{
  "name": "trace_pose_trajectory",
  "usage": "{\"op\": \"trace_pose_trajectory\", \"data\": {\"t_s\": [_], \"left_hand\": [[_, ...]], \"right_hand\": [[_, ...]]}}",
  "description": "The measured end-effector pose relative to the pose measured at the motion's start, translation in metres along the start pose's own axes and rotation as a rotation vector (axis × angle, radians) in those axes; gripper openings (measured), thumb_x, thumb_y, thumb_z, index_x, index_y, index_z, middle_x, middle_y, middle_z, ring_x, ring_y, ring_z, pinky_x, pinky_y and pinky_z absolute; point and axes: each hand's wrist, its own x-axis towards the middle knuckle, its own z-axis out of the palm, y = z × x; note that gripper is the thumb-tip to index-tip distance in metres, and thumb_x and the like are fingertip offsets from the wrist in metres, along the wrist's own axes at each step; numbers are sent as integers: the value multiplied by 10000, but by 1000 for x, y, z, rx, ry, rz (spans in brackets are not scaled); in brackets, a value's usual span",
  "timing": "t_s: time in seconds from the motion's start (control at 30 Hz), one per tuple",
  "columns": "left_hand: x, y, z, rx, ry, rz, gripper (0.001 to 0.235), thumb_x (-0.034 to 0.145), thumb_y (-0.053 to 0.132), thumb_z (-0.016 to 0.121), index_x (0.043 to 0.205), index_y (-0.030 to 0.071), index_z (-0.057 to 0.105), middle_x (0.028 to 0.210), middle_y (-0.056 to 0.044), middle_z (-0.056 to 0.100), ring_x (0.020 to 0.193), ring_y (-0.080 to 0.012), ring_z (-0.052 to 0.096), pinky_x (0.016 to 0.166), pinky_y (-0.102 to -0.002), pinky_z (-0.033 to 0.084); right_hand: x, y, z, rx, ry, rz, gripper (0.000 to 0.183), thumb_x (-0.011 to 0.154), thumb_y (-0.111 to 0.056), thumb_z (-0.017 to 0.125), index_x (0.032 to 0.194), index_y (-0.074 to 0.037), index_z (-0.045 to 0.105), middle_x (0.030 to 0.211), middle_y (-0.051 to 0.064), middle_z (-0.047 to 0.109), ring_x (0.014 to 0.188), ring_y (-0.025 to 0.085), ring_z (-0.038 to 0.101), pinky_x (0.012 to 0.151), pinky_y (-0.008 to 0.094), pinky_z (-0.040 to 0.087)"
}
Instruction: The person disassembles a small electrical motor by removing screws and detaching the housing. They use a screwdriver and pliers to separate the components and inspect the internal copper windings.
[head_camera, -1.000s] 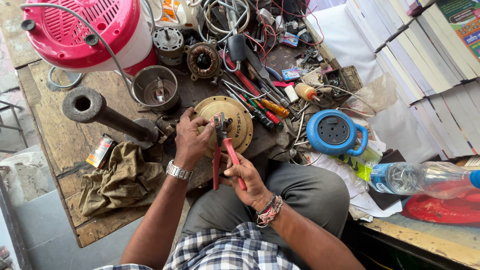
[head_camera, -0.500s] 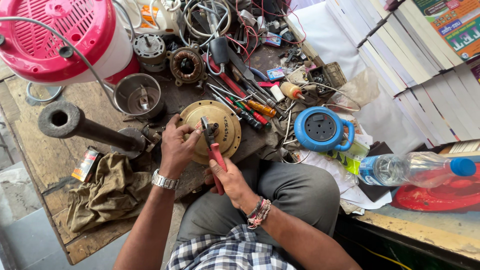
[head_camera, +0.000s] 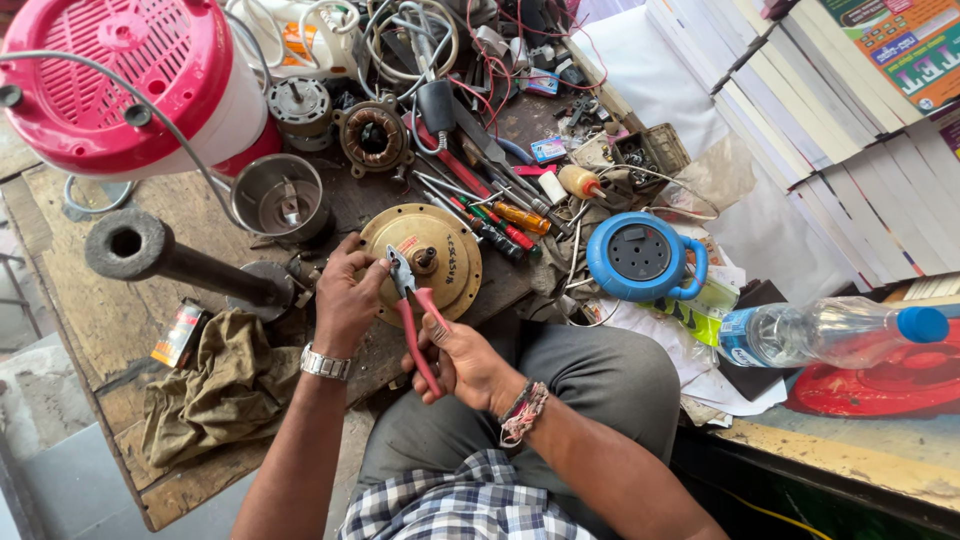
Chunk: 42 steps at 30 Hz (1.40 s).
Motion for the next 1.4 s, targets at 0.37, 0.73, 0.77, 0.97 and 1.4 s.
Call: {"op": "trace_pose_trajectory", "data": {"t_s": [0.37, 0.73, 0.77, 0.97, 1.4], "left_hand": [[-16, -34, -36, -395, 112, -195, 211, 1015, 211, 642, 1030, 21, 733, 974, -69, 742, 797, -51, 651, 678, -212, 517], [-43, -33, -51, -299, 132, -230, 278, 1039, 238, 621, 910, 10, 715, 844, -60, 766, 687, -86, 664, 622, -251, 520], [-44, -33, -48, -259, 115, -253, 277, 1032, 244, 625, 909, 14, 717, 845, -55, 770, 685, -84, 665, 610, -254, 509], [-53, -27, -27, -170, 1, -180, 286, 1020, 268, 621, 920, 37, 755, 827, -37, 774, 683, -73, 642, 607, -253, 518], [-79, -12, -14, -639, -324, -204, 244, 1032, 227, 629, 938, 26, 731, 799, -6, 730, 680, -60, 611, 631, -238, 505]], "right_hand": [[-6, -20, -2, -361, 80, -51, 379, 965, -339, 629, 1224, -64, 612, 941, 106, 723, 712, 176, 710, 572, 309, 586], [-32, -88, -25, -1492, 822, -471, 366, 945, -338, 726, 1176, -67, 642, 1048, 171, 685, 907, 326, 697, 762, 446, 565], [-33, -89, -30, -1741, 881, -498, 378, 941, -340, 751, 1192, -78, 644, 1096, 186, 663, 975, 381, 672, 822, 490, 541], [6, -82, -37, -1744, 961, -275, 544, 818, -345, 798, 1307, -186, 620, 1176, 171, 599, 1082, 380, 638, 918, 494, 515], [-16, -50, 30, -1436, 91, -1214, 400, 825, -15, 756, 1220, -29, 689, 1098, 138, 714, 987, 294, 697, 845, 348, 579]]}}
